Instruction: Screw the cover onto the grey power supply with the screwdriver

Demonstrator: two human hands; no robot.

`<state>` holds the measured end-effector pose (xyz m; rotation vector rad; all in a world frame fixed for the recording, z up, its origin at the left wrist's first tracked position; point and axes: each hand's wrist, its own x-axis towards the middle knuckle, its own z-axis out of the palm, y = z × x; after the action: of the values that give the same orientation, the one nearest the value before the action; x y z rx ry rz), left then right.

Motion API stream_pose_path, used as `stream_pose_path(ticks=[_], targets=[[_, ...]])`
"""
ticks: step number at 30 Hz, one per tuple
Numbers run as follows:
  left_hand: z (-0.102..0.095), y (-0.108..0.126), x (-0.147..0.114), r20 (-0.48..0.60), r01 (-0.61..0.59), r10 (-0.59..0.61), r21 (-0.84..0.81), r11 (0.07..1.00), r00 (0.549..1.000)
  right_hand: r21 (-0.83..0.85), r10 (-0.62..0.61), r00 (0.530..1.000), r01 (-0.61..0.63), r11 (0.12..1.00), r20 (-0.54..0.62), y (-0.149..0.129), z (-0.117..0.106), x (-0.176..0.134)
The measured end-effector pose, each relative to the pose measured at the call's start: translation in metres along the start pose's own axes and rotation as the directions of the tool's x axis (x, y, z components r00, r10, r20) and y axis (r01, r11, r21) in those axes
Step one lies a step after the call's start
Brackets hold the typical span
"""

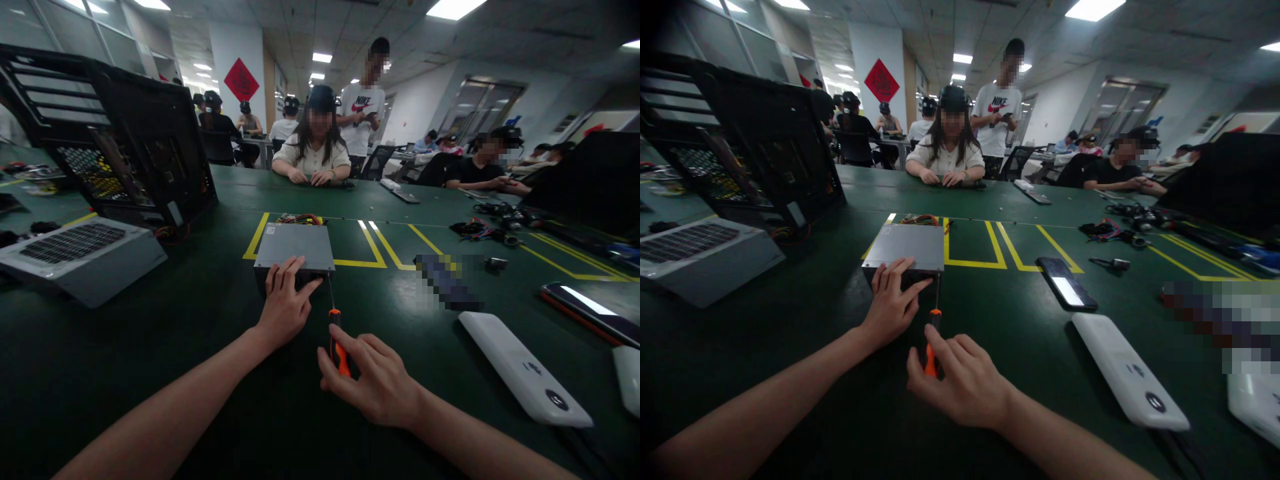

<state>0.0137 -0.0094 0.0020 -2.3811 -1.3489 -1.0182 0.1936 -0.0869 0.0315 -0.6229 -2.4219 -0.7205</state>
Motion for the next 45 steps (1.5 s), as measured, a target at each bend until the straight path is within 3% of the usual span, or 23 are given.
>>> stream_pose_path(ticks=[2,5,11,14,19,27,30,33,38,45], targets=[[0.0002,-0.0004,-0.0004,0.003,-0.006,0.006,0.007,1.0,1.0,-0.032,0.044,0.998,-0.046,0.998,-0.041,-0.0003,-0.0016,0.0003],[0.0007,-0.0011,-0.0011,0.002,-0.014,0.014,0.019,1.0,1.0,-0.048,0.085,0.996,-0.085,0.995,-0.008,-0.002,-0.0013,-0.0013],[0.001,-0.0017,-0.0013,0.0,-0.028,0.028,0.034,0.999,1.0,-0.037,-0.017,0.999,0.019,0.999,0.043,-0.0006,0.0004,-0.0034],[0.0012,-0.0016,-0.0015,0.0,-0.023,0.023,0.04,0.999,1.0,-0.084,0.026,1.0,-0.026,0.996,-0.003,-0.0006,0.001,-0.0045],[0.0008,-0.0015,-0.002,-0.002,-0.028,0.028,0.043,0.999,1.0,-0.087,0.068,0.996,-0.063,0.994,0.058,-0.0053,-0.0012,-0.0053],[0.0009,-0.0023,-0.0027,-0.015,-0.029,0.03,0.022,0.999,0.999,-0.166,0.134,0.991,-0.129,0.978,0.021,0.0014,-0.0073,-0.0084],[0.0002,-0.0019,-0.0025,-0.01,-0.027,0.027,0.021,0.999,1.0,-0.143,0.081,0.996,-0.074,0.987,0.045,-0.0032,-0.0053,-0.0074],[-0.0011,-0.0012,-0.0019,-0.002,-0.027,0.027,0.02,0.999,1.0,-0.134,0.042,0.999,-0.042,0.99,-0.002,-0.006,-0.0049,-0.0055],[-0.0018,-0.0005,-0.0014,-0.007,-0.018,0.018,0.02,1.0,1.0,-0.156,0.126,0.992,-0.125,0.98,-0.006,-0.0047,-0.0055,-0.0031],[-0.0021,-0.0006,-0.0015,-0.005,-0.013,0.013,0.033,0.999,1.0,-0.154,0.071,0.997,-0.069,0.986,0.008,-0.0041,-0.0065,-0.0042]])
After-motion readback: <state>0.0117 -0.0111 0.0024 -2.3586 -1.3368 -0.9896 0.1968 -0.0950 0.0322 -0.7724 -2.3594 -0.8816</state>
